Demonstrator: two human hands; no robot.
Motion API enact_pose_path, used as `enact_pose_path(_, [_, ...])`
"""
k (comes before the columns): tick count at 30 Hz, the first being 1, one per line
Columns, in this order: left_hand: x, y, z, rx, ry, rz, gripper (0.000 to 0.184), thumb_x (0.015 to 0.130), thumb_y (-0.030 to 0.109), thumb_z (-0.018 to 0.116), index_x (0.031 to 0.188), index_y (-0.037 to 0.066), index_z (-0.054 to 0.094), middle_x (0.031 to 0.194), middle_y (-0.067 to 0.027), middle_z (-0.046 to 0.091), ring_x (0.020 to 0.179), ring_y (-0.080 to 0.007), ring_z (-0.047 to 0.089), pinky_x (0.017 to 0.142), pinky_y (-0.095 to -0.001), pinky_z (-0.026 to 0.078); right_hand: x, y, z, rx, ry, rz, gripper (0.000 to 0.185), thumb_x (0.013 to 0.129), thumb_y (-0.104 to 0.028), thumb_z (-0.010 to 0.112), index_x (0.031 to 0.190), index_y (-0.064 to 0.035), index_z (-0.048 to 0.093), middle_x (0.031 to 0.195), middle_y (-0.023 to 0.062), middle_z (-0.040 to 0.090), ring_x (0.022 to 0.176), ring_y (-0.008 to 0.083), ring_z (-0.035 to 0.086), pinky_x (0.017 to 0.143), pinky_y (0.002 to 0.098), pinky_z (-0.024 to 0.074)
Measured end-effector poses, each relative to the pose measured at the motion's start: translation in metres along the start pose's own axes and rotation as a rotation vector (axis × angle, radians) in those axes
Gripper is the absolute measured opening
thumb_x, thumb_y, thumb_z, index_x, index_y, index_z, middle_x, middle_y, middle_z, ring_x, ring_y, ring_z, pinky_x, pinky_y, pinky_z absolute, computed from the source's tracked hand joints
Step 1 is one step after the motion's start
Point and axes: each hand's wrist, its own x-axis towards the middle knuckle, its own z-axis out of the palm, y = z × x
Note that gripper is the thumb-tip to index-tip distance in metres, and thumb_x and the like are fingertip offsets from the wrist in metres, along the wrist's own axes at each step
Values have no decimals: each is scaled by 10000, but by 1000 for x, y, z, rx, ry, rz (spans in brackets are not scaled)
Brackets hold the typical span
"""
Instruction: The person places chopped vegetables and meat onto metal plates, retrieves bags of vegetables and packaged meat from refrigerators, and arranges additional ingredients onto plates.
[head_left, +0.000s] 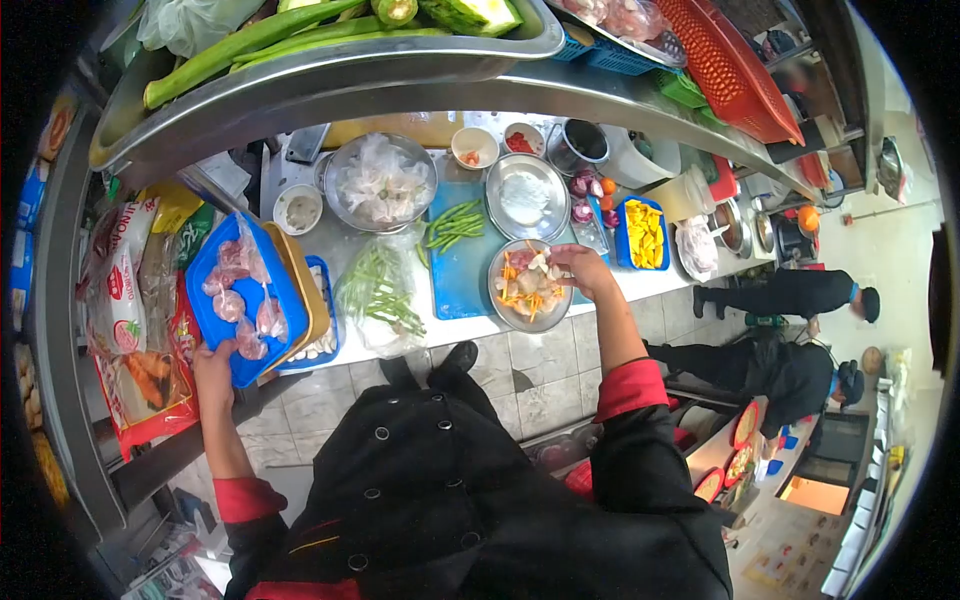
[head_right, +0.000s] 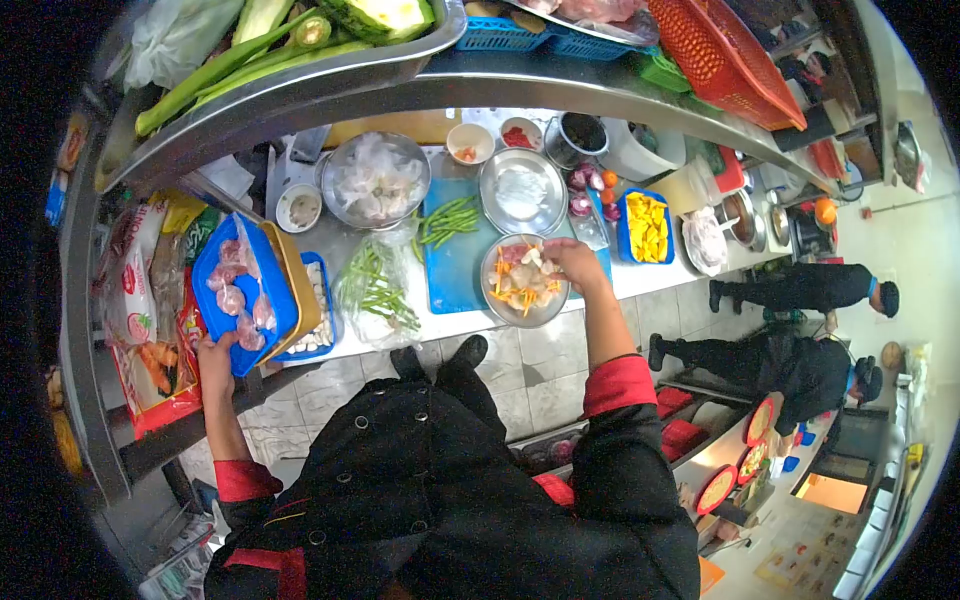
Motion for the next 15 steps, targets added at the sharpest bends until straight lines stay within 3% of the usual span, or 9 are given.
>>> enact_pose_path(3, [-3,4,3,-38,-1,-20,179,813,70,639,971,-1,683,858,-40,690,736,-120,624,697,-271,491,-3,-6,1,-162,95,-154,315,848,-85,631,1158,-31,644,907,48,707,793,161,688,666,314,569])
enact_pose_path(6, [-3,7,3,-42,32,-3,239,817,82,636,1028,-17,686,922,-66,706,786,-150,646,751,-299,511,-11,-23,40,-639,356,-687,279,849,-40,587,1115,-14,665,782,134,699,705,170,681,636,341,538])
enact_pose_path(7, [-6,16,4,13,52,-12,234,815,76,638,1023,-23,684,920,-72,708,774,-156,650,744,-301,516,-35,-42,83,-211,137,-529,234,840,-41,586,1051,-25,685,773,150,687,701,199,681,615,353,523])
enact_pose_path(8, [-3,14,3,-55,46,-9,225,812,69,639,1011,-27,683,911,-78,708,761,-153,654,726,-301,522,-42,-50,118,-565,166,-645,239,822,-14,587,1037,-40,688,800,156,683,716,230,686,631,384,527])
enact_pose_path(11, [-10,33,9,-96,39,19,206,807,63,642,987,-27,687,903,-78,710,745,-150,658,698,-296,526,-50,-6,262,-634,-333,-1071,269,784,-22,597,1030,-56,701,1009,173,694,915,362,658,829,443,526])
enact_pose_path(12, [-14,43,12,-97,49,21,199,804,61,643,977,-24,690,897,-76,711,740,-147,658,690,-291,527,-64,3,311,-751,-478,-1067,276,789,-12,578,1027,-56,710,1059,176,684,992,360,645,894,450,515])
enact_pose_path(13, [-17,50,12,-95,58,23,192,800,60,644,967,-21,694,890,-74,712,735,-143,658,683,-287,528,-87,1,349,-881,-483,-1187,251,835,-57,561,1032,-67,715,1069,164,684,1015,352,646,893,445,518])
enact_pose_path(14, [-18,52,10,-94,58,46,192,800,60,644,967,-21,694,890,-74,712,735,-143,658,683,-287,528,-100,0,387,-1223,-493,-997,265,897,-136,525,1086,-87,704,1105,158,685,1049,337,648,873,436,527])
enact_pose_path(15, [-19,52,7,-59,64,64,180,803,47,638,962,-19,692,901,-74,712,742,-148,661,700,-291,530,-75,43,430,-1202,-291,-1246,279,912,-203,532,1105,-81,692,1119,168,682,1048,349,650,861,446,531])
